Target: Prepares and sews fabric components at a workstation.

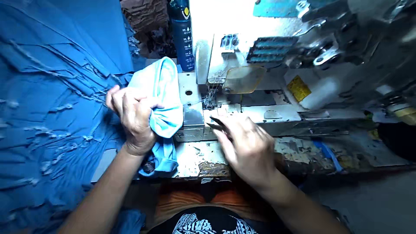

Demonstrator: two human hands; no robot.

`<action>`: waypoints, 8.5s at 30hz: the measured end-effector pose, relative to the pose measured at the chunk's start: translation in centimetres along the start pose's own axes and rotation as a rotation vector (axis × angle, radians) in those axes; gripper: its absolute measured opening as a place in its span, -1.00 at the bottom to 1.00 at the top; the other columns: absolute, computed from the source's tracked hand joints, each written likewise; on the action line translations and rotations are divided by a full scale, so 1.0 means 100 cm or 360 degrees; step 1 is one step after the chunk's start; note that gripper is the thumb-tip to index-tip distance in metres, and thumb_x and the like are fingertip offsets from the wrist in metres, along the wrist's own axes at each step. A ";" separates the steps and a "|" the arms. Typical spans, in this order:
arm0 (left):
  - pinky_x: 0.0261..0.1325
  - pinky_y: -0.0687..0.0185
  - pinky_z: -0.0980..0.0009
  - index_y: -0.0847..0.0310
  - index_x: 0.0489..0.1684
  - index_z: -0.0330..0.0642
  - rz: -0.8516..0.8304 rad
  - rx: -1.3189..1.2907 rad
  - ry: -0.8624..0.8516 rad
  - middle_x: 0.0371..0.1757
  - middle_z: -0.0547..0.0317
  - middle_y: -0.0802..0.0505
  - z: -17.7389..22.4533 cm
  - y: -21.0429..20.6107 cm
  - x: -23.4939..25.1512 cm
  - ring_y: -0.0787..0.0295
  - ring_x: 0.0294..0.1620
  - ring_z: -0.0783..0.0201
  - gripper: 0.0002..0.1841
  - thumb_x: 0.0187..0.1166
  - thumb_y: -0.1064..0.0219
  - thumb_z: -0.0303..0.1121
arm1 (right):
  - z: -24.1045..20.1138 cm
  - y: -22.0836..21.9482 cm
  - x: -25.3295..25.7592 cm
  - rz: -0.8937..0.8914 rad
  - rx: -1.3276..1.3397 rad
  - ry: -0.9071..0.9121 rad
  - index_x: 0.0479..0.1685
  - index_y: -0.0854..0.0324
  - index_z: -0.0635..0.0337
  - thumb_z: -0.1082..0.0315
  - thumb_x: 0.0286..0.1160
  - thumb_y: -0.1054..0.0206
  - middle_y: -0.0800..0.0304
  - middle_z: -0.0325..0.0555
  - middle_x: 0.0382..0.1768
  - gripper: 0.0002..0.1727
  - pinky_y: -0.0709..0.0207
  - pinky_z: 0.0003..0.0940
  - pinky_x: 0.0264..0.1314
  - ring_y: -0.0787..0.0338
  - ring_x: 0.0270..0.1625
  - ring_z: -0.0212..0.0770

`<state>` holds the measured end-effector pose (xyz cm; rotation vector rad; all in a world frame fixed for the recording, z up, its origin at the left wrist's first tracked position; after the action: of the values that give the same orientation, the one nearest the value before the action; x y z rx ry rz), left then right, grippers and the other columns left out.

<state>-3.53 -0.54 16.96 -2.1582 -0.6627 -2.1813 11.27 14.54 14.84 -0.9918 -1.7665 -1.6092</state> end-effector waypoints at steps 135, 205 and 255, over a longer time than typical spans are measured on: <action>-0.12 -0.66 0.64 -0.85 -0.37 -0.02 -0.1288 -0.1676 0.1482 -0.33 0.43 -0.83 0.040 -0.030 -0.105 -0.75 -0.26 0.58 -0.84 0.58 -0.38 -0.28 | -0.051 -0.077 -0.113 -0.0653 0.2297 -0.1198 0.07 -0.69 0.31 0.24 0.88 0.05 -0.59 -0.46 -0.44 -0.59 -0.30 -0.78 -0.55 -0.40 -0.57 -0.70; -0.15 -0.63 0.65 -0.87 -0.32 -0.01 -0.1361 -0.1640 0.1430 -0.30 0.42 -0.83 0.051 -0.039 -0.111 -0.73 -0.24 0.58 -0.84 0.56 -0.34 -0.29 | -0.011 -0.028 -0.101 0.0080 0.1324 -0.0726 -0.09 -0.79 0.33 0.31 0.37 -0.55 -0.81 -0.24 -0.28 -0.74 -0.40 -0.85 -0.32 -0.53 -0.39 -0.72; -0.47 -0.51 0.69 -0.81 -0.48 -0.05 -0.1359 -0.1670 0.1575 -0.58 0.39 -0.76 0.046 -0.046 -0.112 -0.61 -0.57 0.60 -0.82 0.55 -0.36 -0.39 | 0.055 0.014 -0.095 -0.0140 0.0465 -0.0588 -0.27 -0.79 0.22 0.35 0.45 -0.36 -0.78 -0.17 -0.42 -0.85 -0.49 -0.60 -0.37 -0.64 -0.43 -0.45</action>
<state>0.13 1.75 4.78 -0.3601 -0.3704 -4.1326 18.40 18.49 7.32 -1.1330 -2.2428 -1.2213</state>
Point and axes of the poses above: each hand's wrist, its own x-axis towards the middle knuckle, its own y-axis out of the back of the hand, z = x × y, the point moved 10 cm from there along x, towards the middle knuckle
